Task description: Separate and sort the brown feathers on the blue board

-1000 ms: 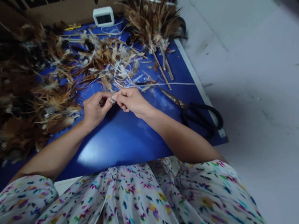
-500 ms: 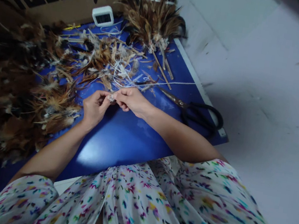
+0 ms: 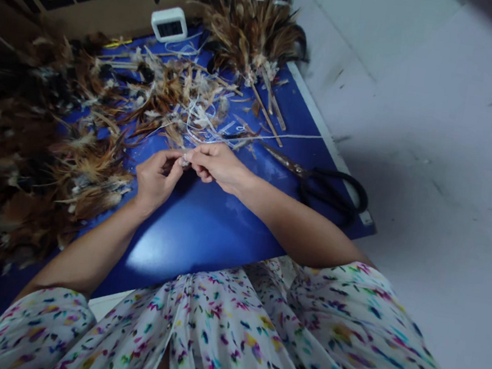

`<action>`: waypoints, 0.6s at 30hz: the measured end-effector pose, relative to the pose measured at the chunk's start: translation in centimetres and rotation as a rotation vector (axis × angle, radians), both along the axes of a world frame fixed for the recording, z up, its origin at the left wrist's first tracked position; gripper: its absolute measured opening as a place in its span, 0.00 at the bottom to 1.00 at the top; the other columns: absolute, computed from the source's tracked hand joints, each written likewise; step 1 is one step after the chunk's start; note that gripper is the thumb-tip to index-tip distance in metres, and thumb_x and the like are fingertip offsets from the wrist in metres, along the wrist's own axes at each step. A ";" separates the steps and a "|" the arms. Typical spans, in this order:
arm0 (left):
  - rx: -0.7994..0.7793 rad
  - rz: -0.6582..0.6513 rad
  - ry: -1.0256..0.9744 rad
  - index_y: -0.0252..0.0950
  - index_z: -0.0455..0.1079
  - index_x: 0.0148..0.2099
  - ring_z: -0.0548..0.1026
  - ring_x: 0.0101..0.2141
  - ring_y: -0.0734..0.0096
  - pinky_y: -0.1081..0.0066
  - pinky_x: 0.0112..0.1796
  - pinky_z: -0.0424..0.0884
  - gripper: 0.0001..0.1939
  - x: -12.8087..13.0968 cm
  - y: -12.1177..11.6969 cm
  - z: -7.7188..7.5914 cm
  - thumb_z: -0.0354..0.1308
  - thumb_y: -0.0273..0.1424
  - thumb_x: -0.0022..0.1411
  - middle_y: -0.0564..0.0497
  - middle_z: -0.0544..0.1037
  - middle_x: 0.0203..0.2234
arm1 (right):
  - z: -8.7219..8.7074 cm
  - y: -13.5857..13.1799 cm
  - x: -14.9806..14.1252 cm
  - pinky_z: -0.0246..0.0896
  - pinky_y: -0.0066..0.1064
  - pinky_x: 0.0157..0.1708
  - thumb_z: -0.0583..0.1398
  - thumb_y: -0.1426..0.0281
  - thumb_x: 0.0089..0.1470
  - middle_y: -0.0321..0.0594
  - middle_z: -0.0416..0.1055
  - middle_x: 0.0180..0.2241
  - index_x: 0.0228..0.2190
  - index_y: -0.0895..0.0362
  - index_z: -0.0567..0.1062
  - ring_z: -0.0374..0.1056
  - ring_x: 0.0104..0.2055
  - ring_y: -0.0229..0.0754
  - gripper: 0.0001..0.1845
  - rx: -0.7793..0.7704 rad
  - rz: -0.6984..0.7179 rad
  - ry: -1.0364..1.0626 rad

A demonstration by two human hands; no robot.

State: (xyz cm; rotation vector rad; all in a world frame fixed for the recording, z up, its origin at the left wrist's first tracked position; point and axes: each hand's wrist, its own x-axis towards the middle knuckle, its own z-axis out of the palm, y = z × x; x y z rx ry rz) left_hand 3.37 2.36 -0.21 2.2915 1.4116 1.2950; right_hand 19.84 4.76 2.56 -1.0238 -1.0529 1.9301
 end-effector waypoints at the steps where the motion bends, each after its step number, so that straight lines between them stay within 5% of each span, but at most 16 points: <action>1: 0.019 -0.003 0.019 0.34 0.71 0.39 0.77 0.31 0.75 0.75 0.33 0.72 0.07 0.0 0.0 0.0 0.55 0.31 0.64 0.49 0.80 0.32 | 0.0 0.0 0.0 0.42 0.19 0.12 0.60 0.76 0.54 0.29 0.60 0.13 0.21 0.61 0.68 0.52 0.13 0.25 0.11 0.005 -0.001 0.002; 18: 0.171 -0.031 0.175 0.35 0.70 0.37 0.78 0.34 0.72 0.72 0.39 0.73 0.06 -0.4 0.5 -0.5 0.52 0.26 0.64 0.49 0.79 0.31 | 0.0 -0.2 -0.3 0.41 0.18 0.11 0.60 0.78 0.53 0.29 0.60 0.13 0.19 0.61 0.67 0.51 0.13 0.25 0.12 -0.035 -0.012 0.003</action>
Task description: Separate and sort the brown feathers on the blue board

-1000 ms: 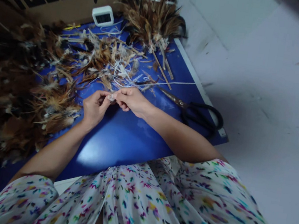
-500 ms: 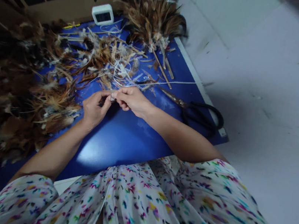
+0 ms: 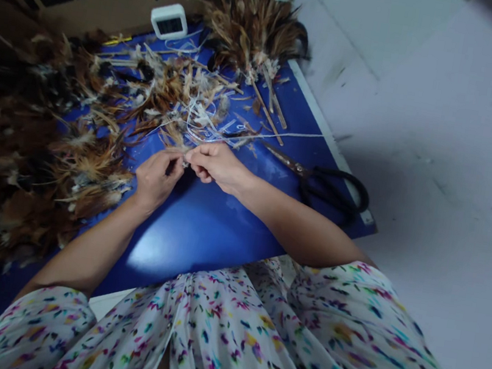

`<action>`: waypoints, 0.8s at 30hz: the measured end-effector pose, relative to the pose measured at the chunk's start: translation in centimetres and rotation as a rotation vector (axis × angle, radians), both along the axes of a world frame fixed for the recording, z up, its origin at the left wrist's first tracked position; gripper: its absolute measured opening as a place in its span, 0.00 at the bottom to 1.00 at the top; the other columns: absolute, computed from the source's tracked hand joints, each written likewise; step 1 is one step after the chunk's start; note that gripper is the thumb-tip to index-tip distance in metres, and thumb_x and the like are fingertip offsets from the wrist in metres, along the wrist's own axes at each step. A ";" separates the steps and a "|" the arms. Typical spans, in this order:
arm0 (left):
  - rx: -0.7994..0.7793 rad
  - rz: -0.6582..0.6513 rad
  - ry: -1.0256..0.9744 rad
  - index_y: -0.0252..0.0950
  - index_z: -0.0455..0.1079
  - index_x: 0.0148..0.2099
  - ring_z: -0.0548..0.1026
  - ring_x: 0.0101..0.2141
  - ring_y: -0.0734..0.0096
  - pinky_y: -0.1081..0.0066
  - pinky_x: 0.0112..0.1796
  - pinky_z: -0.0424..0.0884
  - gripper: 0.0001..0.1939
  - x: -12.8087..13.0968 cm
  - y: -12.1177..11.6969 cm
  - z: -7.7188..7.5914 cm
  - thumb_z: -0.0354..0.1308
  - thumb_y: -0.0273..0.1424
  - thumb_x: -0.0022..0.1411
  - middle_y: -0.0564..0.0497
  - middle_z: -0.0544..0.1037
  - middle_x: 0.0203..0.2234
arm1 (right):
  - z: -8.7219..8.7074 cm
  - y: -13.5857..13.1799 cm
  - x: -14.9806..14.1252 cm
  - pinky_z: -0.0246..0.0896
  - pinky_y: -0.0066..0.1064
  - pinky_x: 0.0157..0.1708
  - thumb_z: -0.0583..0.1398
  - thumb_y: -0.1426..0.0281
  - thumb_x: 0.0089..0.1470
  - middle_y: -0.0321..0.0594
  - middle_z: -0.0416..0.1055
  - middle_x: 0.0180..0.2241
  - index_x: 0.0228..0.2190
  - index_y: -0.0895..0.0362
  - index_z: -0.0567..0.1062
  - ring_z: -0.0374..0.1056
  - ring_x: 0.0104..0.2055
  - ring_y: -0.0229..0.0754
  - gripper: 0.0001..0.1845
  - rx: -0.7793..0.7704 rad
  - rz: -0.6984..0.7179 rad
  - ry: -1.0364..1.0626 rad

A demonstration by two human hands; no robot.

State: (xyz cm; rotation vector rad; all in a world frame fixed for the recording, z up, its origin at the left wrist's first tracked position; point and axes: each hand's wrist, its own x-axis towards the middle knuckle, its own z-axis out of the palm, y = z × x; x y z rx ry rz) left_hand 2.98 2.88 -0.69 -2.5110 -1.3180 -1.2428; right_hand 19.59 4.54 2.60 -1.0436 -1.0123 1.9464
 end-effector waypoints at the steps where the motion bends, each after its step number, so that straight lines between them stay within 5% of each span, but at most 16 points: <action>1: 0.009 0.000 -0.008 0.35 0.70 0.37 0.78 0.34 0.72 0.72 0.39 0.73 0.06 0.0 0.0 0.0 0.52 0.26 0.63 0.49 0.79 0.30 | 0.0 0.0 0.0 0.41 0.18 0.11 0.59 0.78 0.53 0.29 0.60 0.13 0.19 0.61 0.67 0.52 0.13 0.25 0.12 -0.004 0.006 0.002; 11: -0.190 0.125 -0.122 0.35 0.71 0.35 0.75 0.27 0.75 0.75 0.31 0.69 0.07 0.2 -0.2 0.6 0.55 0.32 0.62 0.52 0.78 0.26 | 0.2 -0.1 0.0 0.40 0.19 0.11 0.62 0.75 0.53 0.28 0.60 0.13 0.23 0.60 0.68 0.51 0.13 0.26 0.09 -0.010 0.020 0.026; 24: -0.280 0.080 -0.258 0.36 0.68 0.42 0.77 0.29 0.76 0.77 0.32 0.71 0.09 0.3 -0.5 0.1 0.55 0.36 0.64 0.51 0.79 0.32 | 0.5 -0.1 0.1 0.41 0.19 0.12 0.60 0.77 0.54 0.28 0.60 0.14 0.25 0.61 0.69 0.51 0.13 0.25 0.07 -0.075 0.036 0.060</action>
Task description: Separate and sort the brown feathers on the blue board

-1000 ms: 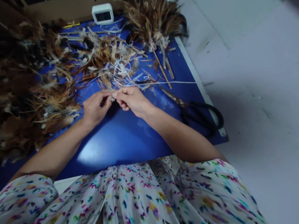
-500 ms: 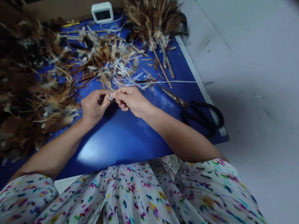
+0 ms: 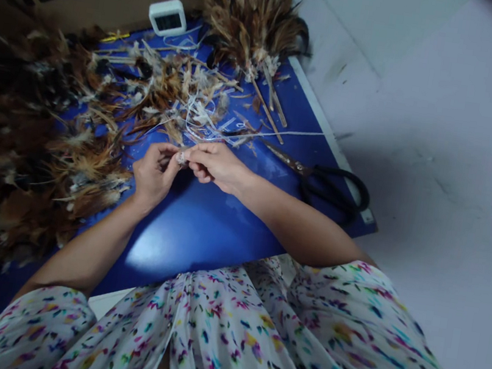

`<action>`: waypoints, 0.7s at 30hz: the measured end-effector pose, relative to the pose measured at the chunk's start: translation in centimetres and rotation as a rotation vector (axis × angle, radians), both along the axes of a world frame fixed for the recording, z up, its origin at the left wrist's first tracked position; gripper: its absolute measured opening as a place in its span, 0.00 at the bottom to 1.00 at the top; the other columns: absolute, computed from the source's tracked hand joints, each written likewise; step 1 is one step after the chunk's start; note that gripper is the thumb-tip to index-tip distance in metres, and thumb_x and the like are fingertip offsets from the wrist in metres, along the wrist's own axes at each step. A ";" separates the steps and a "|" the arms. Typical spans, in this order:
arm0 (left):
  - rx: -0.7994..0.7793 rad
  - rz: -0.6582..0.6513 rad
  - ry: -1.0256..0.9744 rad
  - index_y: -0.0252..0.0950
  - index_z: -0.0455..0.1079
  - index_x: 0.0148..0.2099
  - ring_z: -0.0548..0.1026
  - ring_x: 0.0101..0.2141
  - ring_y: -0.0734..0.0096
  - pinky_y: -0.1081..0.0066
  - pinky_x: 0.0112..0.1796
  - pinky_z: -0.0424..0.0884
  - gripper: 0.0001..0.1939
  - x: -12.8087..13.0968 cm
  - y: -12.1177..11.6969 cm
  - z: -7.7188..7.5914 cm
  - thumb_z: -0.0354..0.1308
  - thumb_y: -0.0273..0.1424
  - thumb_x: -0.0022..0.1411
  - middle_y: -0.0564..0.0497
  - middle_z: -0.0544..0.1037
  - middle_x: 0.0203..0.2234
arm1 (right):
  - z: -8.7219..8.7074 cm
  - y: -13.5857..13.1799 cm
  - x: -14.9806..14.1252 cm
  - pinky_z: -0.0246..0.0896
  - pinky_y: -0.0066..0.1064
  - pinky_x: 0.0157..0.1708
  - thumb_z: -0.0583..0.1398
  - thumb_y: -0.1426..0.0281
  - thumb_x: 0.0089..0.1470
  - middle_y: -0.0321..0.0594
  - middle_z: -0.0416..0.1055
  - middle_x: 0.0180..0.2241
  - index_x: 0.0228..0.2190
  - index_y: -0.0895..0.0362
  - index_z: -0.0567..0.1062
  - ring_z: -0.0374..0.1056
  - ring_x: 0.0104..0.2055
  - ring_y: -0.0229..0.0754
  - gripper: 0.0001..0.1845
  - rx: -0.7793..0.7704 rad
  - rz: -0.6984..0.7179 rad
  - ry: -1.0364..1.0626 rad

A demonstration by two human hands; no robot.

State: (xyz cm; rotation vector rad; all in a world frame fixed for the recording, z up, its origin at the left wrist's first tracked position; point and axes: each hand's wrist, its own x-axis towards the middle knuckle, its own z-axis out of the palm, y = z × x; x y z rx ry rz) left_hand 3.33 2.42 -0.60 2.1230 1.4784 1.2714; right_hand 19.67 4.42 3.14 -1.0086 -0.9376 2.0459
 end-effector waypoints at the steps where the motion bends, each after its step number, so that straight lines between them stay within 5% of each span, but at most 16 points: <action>1: 0.008 0.000 0.010 0.36 0.68 0.42 0.77 0.29 0.77 0.77 0.32 0.71 0.09 0.0 0.0 0.0 0.55 0.36 0.64 0.51 0.79 0.31 | 0.0 0.0 0.0 0.41 0.19 0.12 0.60 0.76 0.54 0.28 0.60 0.14 0.25 0.61 0.69 0.51 0.13 0.25 0.08 -0.001 0.000 0.003; 21: 0.125 -0.097 0.245 0.36 0.70 0.41 0.78 0.33 0.72 0.72 0.38 0.71 0.13 -0.4 0.2 0.3 0.47 0.35 0.69 0.48 0.79 0.33 | -0.1 -0.1 0.0 0.41 0.19 0.11 0.59 0.78 0.53 0.28 0.60 0.14 0.21 0.61 0.67 0.51 0.13 0.25 0.10 0.000 -0.043 -0.013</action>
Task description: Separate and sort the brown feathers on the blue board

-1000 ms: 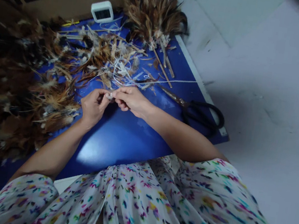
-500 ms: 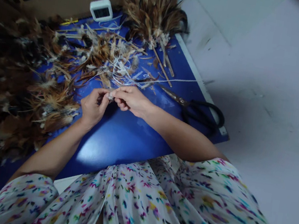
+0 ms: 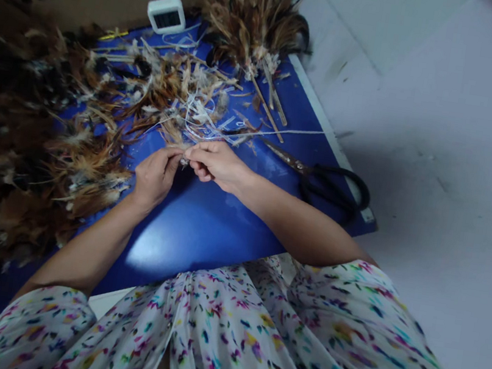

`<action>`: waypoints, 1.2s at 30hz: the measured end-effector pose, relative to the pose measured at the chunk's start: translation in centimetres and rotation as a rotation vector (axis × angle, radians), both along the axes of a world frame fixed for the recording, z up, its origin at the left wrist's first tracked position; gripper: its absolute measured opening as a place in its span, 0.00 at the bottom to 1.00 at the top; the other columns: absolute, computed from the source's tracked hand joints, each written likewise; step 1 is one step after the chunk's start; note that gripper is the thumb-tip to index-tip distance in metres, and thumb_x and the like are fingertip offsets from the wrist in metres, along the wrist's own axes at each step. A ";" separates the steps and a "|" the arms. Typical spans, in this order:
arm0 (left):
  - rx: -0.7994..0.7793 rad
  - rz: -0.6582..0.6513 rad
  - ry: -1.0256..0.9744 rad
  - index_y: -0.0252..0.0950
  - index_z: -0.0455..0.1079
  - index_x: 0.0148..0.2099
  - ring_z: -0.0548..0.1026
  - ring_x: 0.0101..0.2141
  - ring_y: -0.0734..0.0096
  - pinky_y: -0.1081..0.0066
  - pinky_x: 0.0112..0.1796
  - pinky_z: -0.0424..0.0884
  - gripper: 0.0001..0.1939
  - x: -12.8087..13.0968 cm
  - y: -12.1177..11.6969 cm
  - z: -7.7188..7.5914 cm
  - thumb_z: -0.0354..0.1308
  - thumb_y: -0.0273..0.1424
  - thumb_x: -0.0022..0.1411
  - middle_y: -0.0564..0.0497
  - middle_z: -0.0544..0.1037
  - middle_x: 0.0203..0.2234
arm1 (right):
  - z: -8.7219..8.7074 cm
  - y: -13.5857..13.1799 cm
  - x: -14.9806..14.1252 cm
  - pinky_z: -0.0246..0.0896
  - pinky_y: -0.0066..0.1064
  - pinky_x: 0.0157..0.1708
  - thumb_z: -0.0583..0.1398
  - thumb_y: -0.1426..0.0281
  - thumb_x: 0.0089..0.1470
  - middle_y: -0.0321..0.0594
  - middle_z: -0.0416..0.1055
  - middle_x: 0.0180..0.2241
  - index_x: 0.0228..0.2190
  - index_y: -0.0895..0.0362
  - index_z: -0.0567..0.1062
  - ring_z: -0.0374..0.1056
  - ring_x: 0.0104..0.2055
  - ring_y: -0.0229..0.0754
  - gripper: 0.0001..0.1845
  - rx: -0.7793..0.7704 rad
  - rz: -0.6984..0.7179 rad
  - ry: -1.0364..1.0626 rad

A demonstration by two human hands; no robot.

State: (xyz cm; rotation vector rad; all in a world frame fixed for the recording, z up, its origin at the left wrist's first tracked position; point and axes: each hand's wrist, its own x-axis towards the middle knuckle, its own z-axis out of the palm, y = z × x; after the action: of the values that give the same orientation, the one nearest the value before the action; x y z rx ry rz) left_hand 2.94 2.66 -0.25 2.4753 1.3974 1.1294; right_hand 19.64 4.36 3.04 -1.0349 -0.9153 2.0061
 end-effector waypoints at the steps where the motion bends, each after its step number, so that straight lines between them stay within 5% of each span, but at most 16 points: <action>1: 0.002 0.002 0.010 0.36 0.70 0.41 0.78 0.34 0.71 0.72 0.38 0.71 0.13 0.0 0.0 -0.1 0.46 0.35 0.69 0.47 0.79 0.33 | 0.0 0.0 0.0 0.41 0.19 0.11 0.59 0.78 0.53 0.28 0.60 0.13 0.21 0.60 0.67 0.51 0.13 0.25 0.10 0.002 -0.001 -0.006; 21: -0.087 0.114 -0.174 0.36 0.68 0.38 0.73 0.25 0.78 0.76 0.31 0.67 0.11 0.3 -0.1 0.3 0.49 0.37 0.67 0.52 0.76 0.26 | 0.1 -0.1 0.1 0.42 0.19 0.12 0.62 0.73 0.54 0.29 0.61 0.14 0.23 0.60 0.68 0.52 0.14 0.26 0.11 0.018 0.033 0.004; 36: -0.129 0.025 -0.268 0.35 0.66 0.44 0.76 0.28 0.78 0.78 0.31 0.71 0.10 0.2 -0.5 -0.2 0.53 0.36 0.65 0.52 0.78 0.32 | 0.4 -0.1 0.2 0.42 0.19 0.12 0.58 0.76 0.56 0.29 0.60 0.15 0.24 0.61 0.69 0.51 0.14 0.25 0.09 -0.027 0.059 0.052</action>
State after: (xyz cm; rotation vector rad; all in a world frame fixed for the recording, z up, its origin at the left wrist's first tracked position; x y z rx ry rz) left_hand 3.13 2.20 -0.41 2.1324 1.3792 1.2755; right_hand 19.84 4.23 3.43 -0.9761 -0.9032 2.0890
